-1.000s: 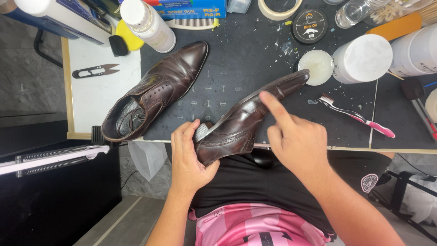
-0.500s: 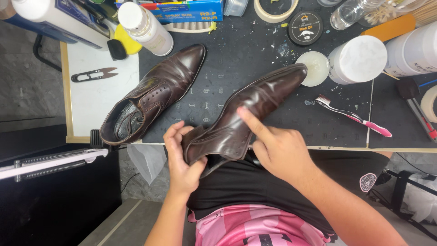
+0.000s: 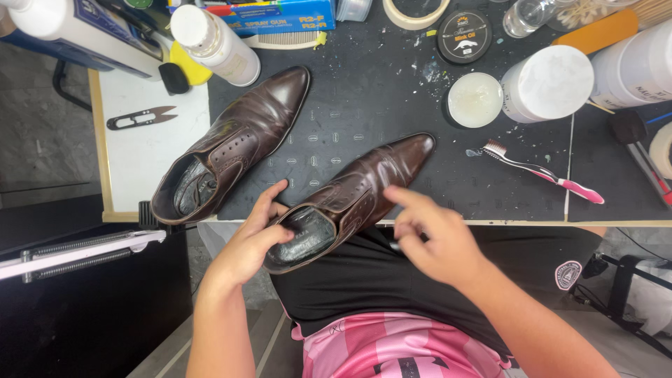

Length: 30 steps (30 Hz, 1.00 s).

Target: The person cleans a pair of brown leather shoes using a toothbrush and a white cleaning paste. They apply the paste to the shoe surface, scrub with the toothbrush, and wipe the shoe with a paper towel. The process is repeated on different sections of the shoes.

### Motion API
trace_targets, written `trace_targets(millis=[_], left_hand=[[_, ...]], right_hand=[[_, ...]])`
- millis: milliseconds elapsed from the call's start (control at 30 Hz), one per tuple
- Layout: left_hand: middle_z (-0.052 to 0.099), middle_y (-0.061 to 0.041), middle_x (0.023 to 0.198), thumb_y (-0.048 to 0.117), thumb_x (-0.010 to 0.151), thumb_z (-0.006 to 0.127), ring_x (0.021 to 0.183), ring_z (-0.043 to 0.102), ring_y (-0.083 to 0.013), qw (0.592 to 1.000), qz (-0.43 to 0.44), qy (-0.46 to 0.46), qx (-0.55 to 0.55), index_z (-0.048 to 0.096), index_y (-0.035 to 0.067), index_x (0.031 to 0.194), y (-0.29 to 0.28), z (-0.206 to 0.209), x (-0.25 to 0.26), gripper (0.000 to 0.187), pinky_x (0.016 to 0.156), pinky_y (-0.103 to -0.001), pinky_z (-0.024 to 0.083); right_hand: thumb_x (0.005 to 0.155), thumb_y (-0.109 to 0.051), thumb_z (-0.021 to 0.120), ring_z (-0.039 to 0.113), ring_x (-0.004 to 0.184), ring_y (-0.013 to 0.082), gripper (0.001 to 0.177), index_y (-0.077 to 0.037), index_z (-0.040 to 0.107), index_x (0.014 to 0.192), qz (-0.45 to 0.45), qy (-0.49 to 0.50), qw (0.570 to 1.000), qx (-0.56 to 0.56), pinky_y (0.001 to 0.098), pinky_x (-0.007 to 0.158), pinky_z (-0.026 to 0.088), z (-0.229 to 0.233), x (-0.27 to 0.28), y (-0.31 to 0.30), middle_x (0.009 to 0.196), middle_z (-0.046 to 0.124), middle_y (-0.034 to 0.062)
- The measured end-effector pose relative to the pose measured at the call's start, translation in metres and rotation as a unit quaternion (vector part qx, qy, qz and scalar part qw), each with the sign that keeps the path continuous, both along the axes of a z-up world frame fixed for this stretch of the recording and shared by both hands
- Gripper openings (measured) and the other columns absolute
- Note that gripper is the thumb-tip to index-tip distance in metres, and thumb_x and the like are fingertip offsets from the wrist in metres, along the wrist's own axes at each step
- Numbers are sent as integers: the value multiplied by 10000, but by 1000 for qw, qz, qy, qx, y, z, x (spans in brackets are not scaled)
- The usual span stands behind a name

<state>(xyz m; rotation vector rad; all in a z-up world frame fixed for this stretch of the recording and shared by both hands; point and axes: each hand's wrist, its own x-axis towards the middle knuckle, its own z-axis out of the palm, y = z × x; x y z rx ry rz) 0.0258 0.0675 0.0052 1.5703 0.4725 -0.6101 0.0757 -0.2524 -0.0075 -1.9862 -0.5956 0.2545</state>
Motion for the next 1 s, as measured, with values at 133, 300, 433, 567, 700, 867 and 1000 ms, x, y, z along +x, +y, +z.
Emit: trace_targets(millis=[133,300,433,567,700,867,1000], left_hand=[[609,-76,1182,157,831,654,1156,551,-181,997,-11,-49,59,459,54,1483,0,9,14,688,1048,-334,400],[609,-109,1386,190,912,574,1335,513,-193,980,95,-171,37,541,16,1445,-9,4,10,562,1146,-360,368],[654,-137,1346,219,965,551,1290,546,-207,962,187,-194,42,531,29,1412,-26,-7,-1,486,1143,-365,356],[681,-163,1292,223,1002,521,1278,588,-224,941,250,-228,29,544,10,1366,-30,-12,-2,422,1166,-380,370],[688,-175,1268,225,1013,515,1255,617,-236,939,255,-230,8,538,-5,1363,-28,-15,-1,419,1158,-398,392],[694,-176,1252,202,1012,525,1234,628,-245,940,246,-235,21,533,-7,1364,-29,-15,-1,410,1148,-394,405],[712,-171,1221,148,1008,526,1182,672,-245,943,249,-222,7,510,-3,1374,-31,-12,1,396,1084,-375,468]], right_hand=[[930,61,566,664,1154,241,677,-18,369,1572,-83,-46,989,113,339,1104,489,-4,12,-9,1327,688,155],[834,-42,639,381,1520,398,865,22,212,1585,-36,-150,987,-43,550,1254,259,-2,21,3,1592,435,254],[826,-183,707,246,1532,484,975,55,125,1571,45,-189,978,-77,647,1224,172,-22,-5,21,1616,287,323],[880,-238,746,253,1527,497,942,29,179,1583,96,-181,978,-36,629,1242,185,-38,-57,25,1617,263,328],[851,-232,749,316,1530,444,910,20,238,1561,28,-201,976,-85,613,1245,223,-41,-46,11,1629,325,254],[853,-280,752,278,1518,495,982,128,181,1540,-13,-199,968,-155,632,1225,197,-40,-23,5,1618,309,295],[870,-341,748,273,1513,491,1012,146,162,1537,54,-195,968,-150,622,1222,194,-39,-40,10,1605,291,331]])
